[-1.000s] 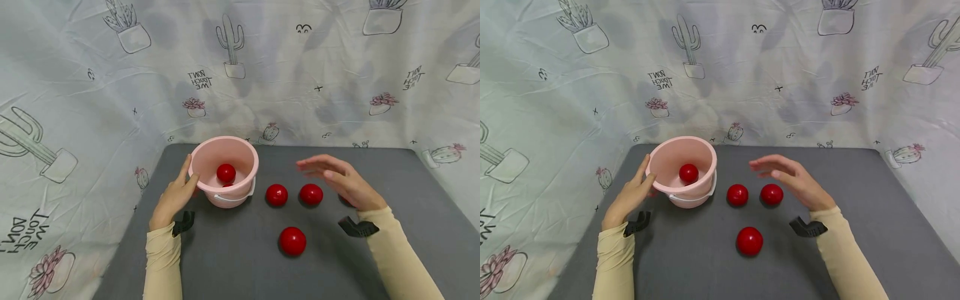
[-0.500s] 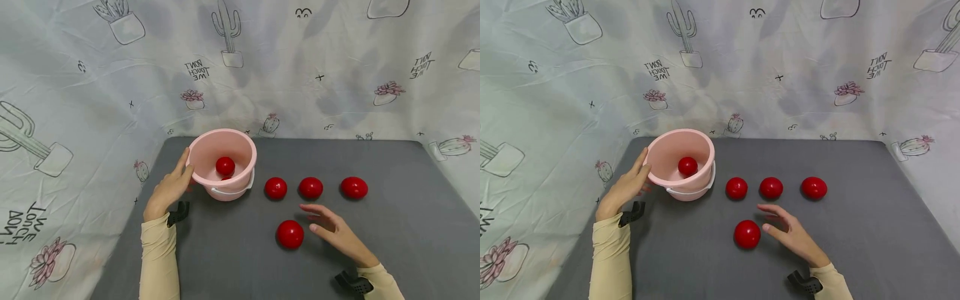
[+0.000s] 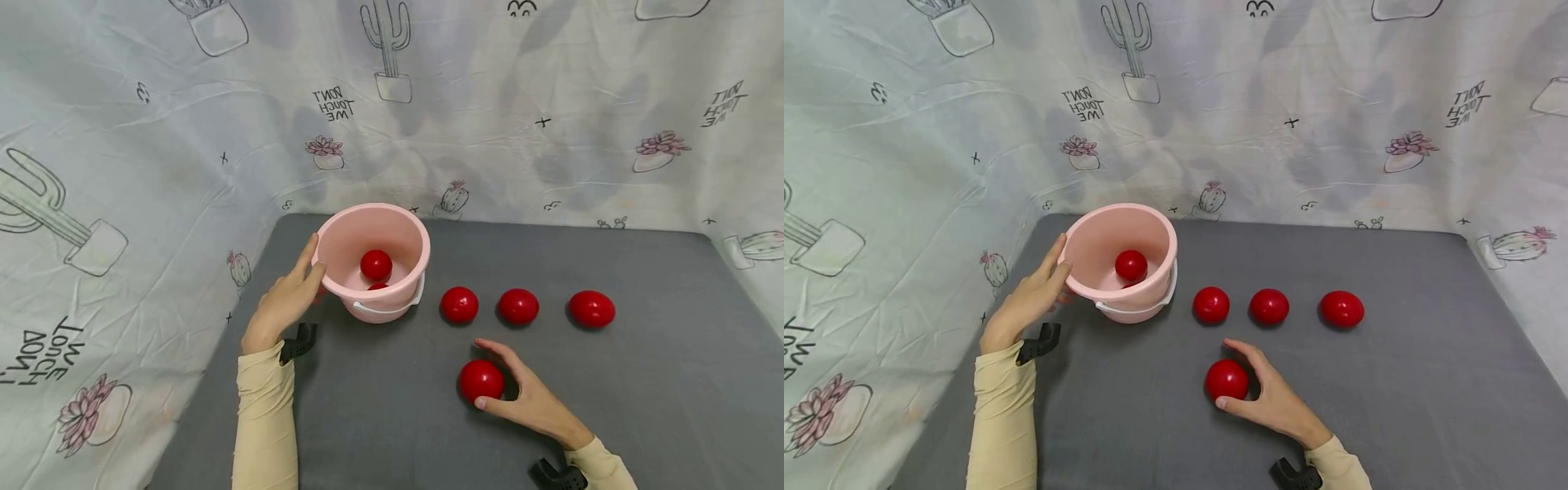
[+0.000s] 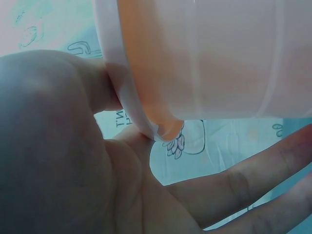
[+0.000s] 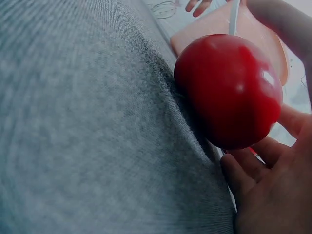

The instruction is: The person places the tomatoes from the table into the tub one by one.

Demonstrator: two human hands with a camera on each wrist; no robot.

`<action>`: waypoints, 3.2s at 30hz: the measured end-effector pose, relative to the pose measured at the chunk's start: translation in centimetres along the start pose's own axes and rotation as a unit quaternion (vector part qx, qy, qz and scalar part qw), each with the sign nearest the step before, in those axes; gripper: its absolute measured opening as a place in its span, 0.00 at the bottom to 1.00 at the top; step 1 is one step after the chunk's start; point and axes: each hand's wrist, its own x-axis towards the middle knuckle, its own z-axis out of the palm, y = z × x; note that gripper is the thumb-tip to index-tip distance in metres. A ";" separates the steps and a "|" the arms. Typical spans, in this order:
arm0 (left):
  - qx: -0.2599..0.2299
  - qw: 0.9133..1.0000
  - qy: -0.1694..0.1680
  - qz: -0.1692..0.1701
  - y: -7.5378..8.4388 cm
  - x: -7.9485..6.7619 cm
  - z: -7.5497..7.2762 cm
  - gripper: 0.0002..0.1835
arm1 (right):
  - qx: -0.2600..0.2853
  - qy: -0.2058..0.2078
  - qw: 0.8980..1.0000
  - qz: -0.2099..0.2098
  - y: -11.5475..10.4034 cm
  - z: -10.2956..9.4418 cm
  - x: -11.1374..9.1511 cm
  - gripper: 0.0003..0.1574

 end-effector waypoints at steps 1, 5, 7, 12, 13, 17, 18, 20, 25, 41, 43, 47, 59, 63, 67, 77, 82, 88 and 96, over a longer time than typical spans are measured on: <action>0.001 1.000 0.000 0.002 0.2 0.1 -0.1 0.31 | -0.006 0.001 1.000 -0.002 0.0 -0.1 0.0 0.52; 0.001 1.000 -0.002 0.002 0.7 0.2 -0.3 0.32 | -0.035 0.008 0.999 -0.025 0.0 -0.1 0.2 0.54; 0.001 1.000 -0.005 -0.003 0.8 0.1 -0.4 0.33 | -0.050 0.007 0.998 -0.037 -0.1 0.0 0.1 0.55; 0.004 1.000 -0.010 -0.009 0.9 -0.2 -0.4 0.33 | -0.080 -0.004 0.996 -0.038 -0.3 0.2 0.1 0.56; 0.004 1.000 -0.010 -0.009 0.9 -0.2 -0.4 0.33 | -0.081 -0.006 0.996 -0.036 -0.4 0.2 0.1 0.56; -0.006 1.000 -0.013 -0.015 0.9 -0.3 -0.3 0.32 | -0.067 -0.004 0.997 -0.031 -0.5 0.2 0.3 0.56; -0.008 1.000 -0.013 -0.015 0.9 -0.3 -0.3 0.32 | -0.063 -0.004 0.997 -0.035 -0.5 0.2 0.5 0.55; -0.008 1.000 -0.013 -0.013 0.8 -0.3 -0.2 0.33 | -0.062 -0.008 0.997 -0.052 -0.4 0.3 0.7 0.52; 0.000 1.000 -0.013 -0.006 0.8 -0.2 -0.1 0.33 | -0.058 -0.014 0.994 -0.088 -0.2 0.7 0.9 0.44; -0.010 1.000 -0.009 -0.007 0.9 -0.4 -0.2 0.33 | 0.014 0.043 0.996 -0.081 0.2 0.4 1.1 0.33; -0.009 1.000 -0.009 -0.008 0.9 -0.3 -0.2 0.33 | 0.021 0.064 0.995 -0.070 0.0 0.3 1.1 0.33; -0.002 1.000 -0.007 -0.008 0.9 -0.4 -0.4 0.33 | 0.014 0.099 0.993 -0.059 -0.7 -0.1 1.4 0.34; -0.005 1.000 -0.013 -0.004 0.7 -0.7 -0.5 0.33 | -0.019 0.135 0.988 -0.070 -5.1 -3.8 5.3 0.37; -0.003 1.000 -0.013 -0.004 0.8 -0.7 -0.4 0.33 | -0.010 0.135 0.988 -0.080 -6.8 -5.2 6.6 0.36; -0.002 1.000 -0.012 0.001 1.1 -0.7 -0.4 0.34 | -0.031 0.150 0.983 -0.106 -8.5 -6.7 8.0 0.37; -0.006 1.000 -0.014 0.006 1.0 -1.2 -0.3 0.35 | -0.049 0.179 0.972 -0.143 -12.9 -9.7 10.8 0.36; -0.009 1.000 -0.011 0.004 0.9 -1.3 -0.1 0.35 | -0.067 0.192 0.965 -0.163 -15.3 -10.9 12.2 0.36; -0.019 1.000 -0.006 0.005 0.7 -1.5 -0.1 0.34 | -0.042 0.182 0.968 -0.166 -18.6 -12.2 14.6 0.35; -0.023 1.000 0.000 0.018 0.4 -1.2 0.0 0.34 | 0.009 0.119 0.986 -0.120 -22.4 -12.3 18.7 0.31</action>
